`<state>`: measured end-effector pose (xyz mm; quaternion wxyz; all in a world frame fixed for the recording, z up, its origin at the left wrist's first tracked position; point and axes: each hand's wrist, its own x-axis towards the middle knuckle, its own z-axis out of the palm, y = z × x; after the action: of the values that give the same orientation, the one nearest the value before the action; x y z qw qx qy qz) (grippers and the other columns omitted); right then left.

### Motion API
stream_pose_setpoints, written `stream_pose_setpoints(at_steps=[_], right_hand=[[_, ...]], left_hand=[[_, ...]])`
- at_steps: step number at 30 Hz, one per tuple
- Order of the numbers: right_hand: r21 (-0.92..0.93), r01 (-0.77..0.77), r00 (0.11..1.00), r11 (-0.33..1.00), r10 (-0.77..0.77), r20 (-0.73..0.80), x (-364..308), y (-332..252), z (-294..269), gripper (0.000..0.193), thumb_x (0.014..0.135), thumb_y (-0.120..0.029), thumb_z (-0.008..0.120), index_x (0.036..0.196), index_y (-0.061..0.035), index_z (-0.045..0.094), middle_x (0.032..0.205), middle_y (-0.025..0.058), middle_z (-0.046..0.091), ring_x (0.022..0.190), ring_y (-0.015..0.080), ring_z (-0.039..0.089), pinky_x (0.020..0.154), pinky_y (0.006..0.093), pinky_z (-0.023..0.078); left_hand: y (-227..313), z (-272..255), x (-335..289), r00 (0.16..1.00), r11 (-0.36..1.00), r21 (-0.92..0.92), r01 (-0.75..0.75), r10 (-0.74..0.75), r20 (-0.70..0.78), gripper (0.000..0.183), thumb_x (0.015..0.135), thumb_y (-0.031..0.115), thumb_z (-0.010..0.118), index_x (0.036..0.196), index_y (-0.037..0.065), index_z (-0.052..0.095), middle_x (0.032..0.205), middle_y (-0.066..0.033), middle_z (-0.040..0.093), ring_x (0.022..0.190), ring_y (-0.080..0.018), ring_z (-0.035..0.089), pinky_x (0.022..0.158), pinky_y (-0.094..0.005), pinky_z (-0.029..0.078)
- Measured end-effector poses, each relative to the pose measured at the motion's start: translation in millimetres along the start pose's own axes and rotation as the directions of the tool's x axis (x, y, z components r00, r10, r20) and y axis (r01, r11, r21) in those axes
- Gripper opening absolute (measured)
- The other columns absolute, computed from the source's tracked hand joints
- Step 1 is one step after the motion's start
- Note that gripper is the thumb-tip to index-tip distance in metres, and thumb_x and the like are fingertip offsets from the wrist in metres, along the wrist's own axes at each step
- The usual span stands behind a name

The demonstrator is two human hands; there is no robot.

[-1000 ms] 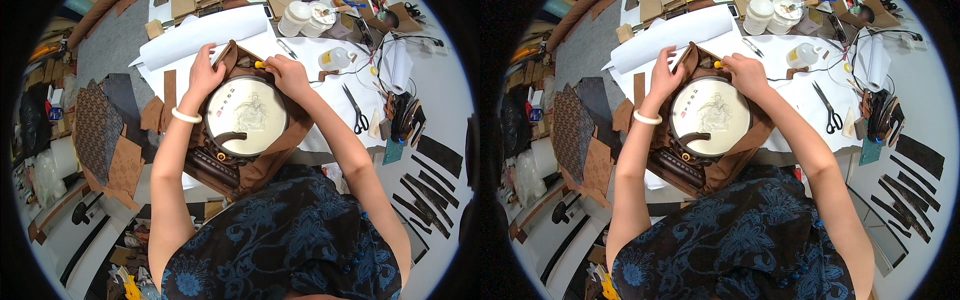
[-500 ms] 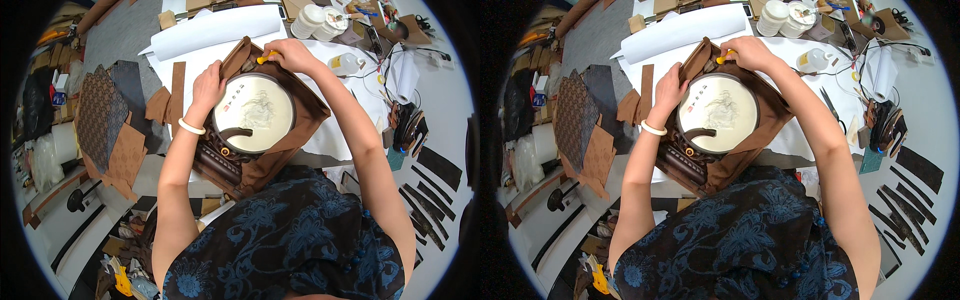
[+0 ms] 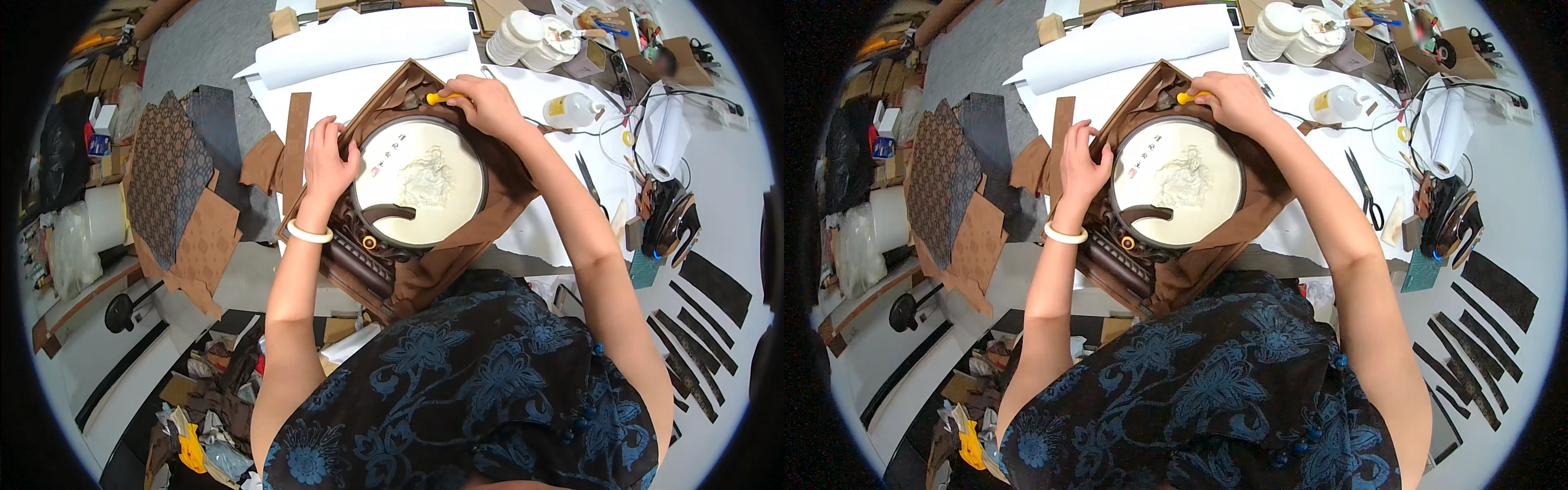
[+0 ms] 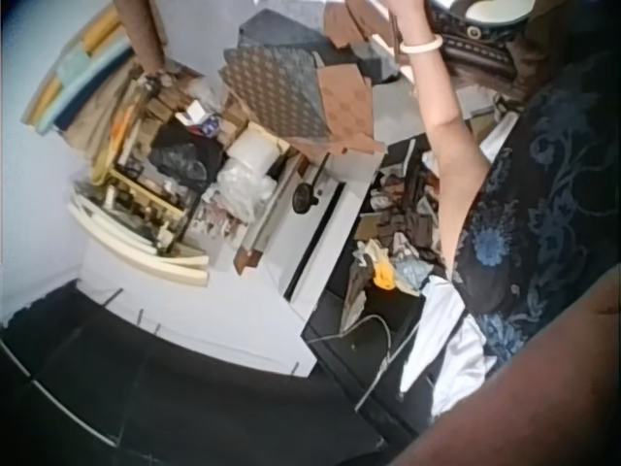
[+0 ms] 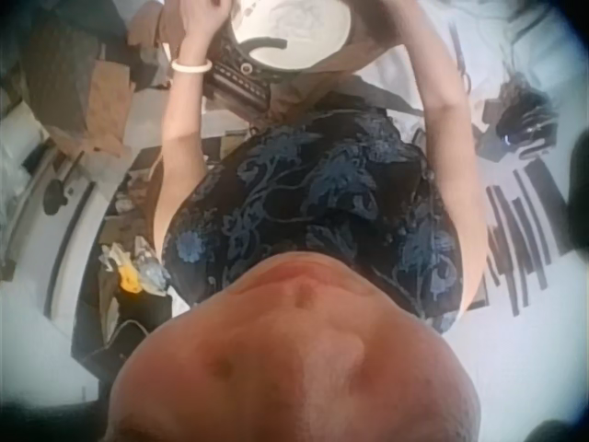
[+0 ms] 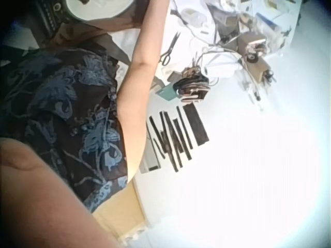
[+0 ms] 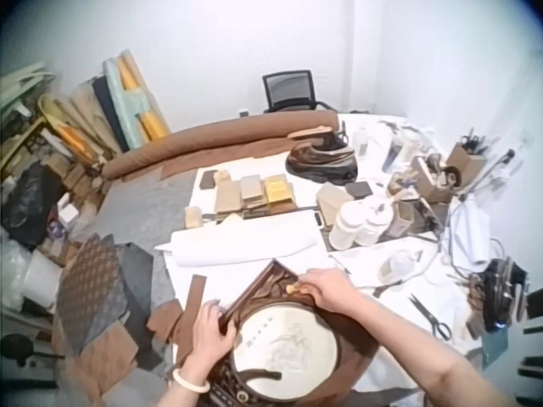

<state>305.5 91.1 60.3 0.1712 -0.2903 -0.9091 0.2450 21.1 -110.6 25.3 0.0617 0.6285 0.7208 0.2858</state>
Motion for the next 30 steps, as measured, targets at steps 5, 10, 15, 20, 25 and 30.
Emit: stream_pose_setpoints(at_steps=[5,10,15,20,25,30], right_hand=[[0.012,0.07,0.99,0.997,-0.071,0.119,22,7,-5,0.01,0.099,-0.019,0.071,0.106,-0.0128,0.074,0.102,0.0057,0.078,0.096,0.0331,0.073,0.082,0.0452,0.057],[-0.028,0.085,0.993,0.996,-0.082,0.083,25,-1,5,0.011,0.098,-0.02,0.072,0.107,-0.0133,0.075,0.103,0.0047,0.078,0.093,0.0327,0.073,0.08,0.0449,0.058],[-0.011,0.091,0.995,0.996,-0.09,0.046,14,-1,7,0.01,0.098,-0.019,0.072,0.106,-0.014,0.075,0.103,0.0043,0.077,0.088,0.032,0.073,0.076,0.0437,0.058],[-0.018,0.137,0.988,0.99,-0.136,0.068,13,-6,-10,0.009,0.099,-0.017,0.072,0.106,-0.0137,0.074,0.1,0.0039,0.075,0.087,0.0313,0.073,0.074,0.0421,0.058],[-0.017,0.089,0.994,0.996,-0.088,0.058,-2,-13,-31,0.01,0.098,-0.015,0.072,0.108,-0.0139,0.076,0.098,0.0036,0.074,0.085,0.0308,0.072,0.072,0.0411,0.057],[0.019,0.076,0.997,0.997,-0.077,0.03,-21,-16,-40,0.013,0.097,-0.015,0.074,0.11,-0.0153,0.078,0.095,0.0037,0.072,0.08,0.0297,0.071,0.069,0.0391,0.057]], left_hand=[[4,2,-17,0.998,0.998,0.031,-0.047,0.049,-0.048,0.021,0.085,0.009,0.075,0.104,0.003,0.069,0.136,-0.023,0.061,0.127,-0.0436,0.059,0.106,-0.0523,0.05],[6,2,-15,0.995,0.984,0.167,-0.06,0.073,-0.071,0.018,0.087,0.015,0.082,0.102,0.007,0.074,0.142,-0.0195,0.061,0.134,-0.0422,0.055,0.114,-0.0547,0.045],[7,11,-29,0.98,0.931,0.361,-0.044,0.111,-0.168,0.025,0.087,0.025,0.086,0.095,0.005,0.072,0.143,-0.0179,0.061,0.137,-0.0395,0.054,0.119,-0.0595,0.04],[5,30,-44,0.966,0.95,0.31,0.021,0.06,-0.25,0.028,0.088,0.026,0.083,0.104,0.005,0.07,0.139,-0.018,0.062,0.134,-0.0392,0.055,0.12,-0.061,0.036],[18,29,-3,0.978,0.954,0.261,-0.145,0.178,-0.106,0.033,0.088,0.016,0.084,0.117,0.012,0.071,0.144,-0.0192,0.056,0.138,-0.0391,0.051,0.122,-0.0598,0.038],[12,32,28,0.965,0.917,0.317,-0.243,0.26,-0.014,0.017,0.088,0.008,0.076,0.103,0.007,0.07,0.138,-0.0179,0.061,0.137,-0.0354,0.054,0.124,-0.0591,0.036]])
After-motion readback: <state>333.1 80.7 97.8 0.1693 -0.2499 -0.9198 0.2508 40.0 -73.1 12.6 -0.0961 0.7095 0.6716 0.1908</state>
